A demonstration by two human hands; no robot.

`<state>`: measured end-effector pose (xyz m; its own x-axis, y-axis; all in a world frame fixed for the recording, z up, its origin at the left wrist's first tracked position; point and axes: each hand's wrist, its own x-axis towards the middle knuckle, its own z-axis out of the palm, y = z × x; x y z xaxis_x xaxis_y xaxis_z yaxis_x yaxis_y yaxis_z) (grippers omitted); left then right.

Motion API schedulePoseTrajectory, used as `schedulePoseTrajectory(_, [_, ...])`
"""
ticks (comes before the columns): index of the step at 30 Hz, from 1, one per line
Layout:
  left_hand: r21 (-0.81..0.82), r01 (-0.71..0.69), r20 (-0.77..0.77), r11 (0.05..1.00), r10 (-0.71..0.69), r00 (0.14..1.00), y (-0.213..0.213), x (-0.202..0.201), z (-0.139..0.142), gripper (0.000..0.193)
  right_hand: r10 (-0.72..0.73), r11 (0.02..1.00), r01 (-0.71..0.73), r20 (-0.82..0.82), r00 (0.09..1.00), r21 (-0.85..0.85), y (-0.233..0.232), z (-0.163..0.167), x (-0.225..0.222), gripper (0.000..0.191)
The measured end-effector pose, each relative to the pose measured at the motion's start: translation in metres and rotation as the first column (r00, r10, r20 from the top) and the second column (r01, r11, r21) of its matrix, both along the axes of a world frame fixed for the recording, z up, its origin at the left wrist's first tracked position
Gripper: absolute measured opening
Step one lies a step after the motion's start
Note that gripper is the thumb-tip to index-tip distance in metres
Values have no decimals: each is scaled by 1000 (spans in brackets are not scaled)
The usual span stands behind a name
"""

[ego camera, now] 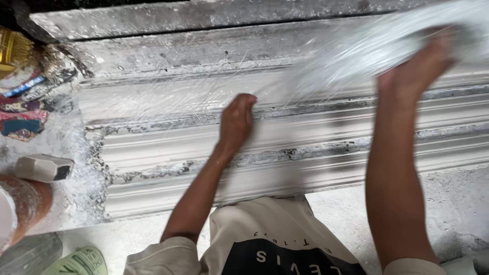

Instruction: The person mixes a white plaster slurry in a bowl by hand, then scoops the plaster and spreads it by hand onto decorative cornice moldings laid on a workbench. They then rinse their hands, dip a bundle of white fiberglass strands in a bucket of water, and lay the wetted fibers along the plastered molding.

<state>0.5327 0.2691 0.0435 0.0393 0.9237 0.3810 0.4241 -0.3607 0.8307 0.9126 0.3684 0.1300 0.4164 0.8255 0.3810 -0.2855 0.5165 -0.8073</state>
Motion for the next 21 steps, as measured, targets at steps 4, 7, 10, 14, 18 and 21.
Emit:
schedulePoseTrajectory(4, [-420, -142, -447, 897, -68, 892, 28, -20, -10, 30, 269, 963, -269, -156, 950, 17, 23, 11, 96, 60])
schedulePoseTrajectory(7, [-334, -276, -601, 901, 22, 799, 31, 6, -5, 50, 131, 991, -131, -158, 979, 9, 20, -1, 92, 48])
schedulePoseTrajectory(10, [9, -138, -266, 990, 135, 955, 5, 69, 3, 42, -328, 864, 334, 81, 941, -378, 8, -27, 30, 51])
schedulePoseTrajectory(14, [217, 167, -202, 962, -123, 972, -4, 168, 12, 33, 115, 956, -190, -311, 943, -223, -1, -61, -9, 43])
schedulePoseTrajectory(18, [-166, -74, 15, 983, 78, 997, 1, 180, -1, 16, 67, 981, -88, -125, 990, -170, 44, -35, 95, 47])
schedulePoseTrajectory(21, [-50, -277, -287, 959, 252, 924, 13, 144, -22, 14, 94, 995, -97, -127, 987, -18, 88, -12, 189, 43])
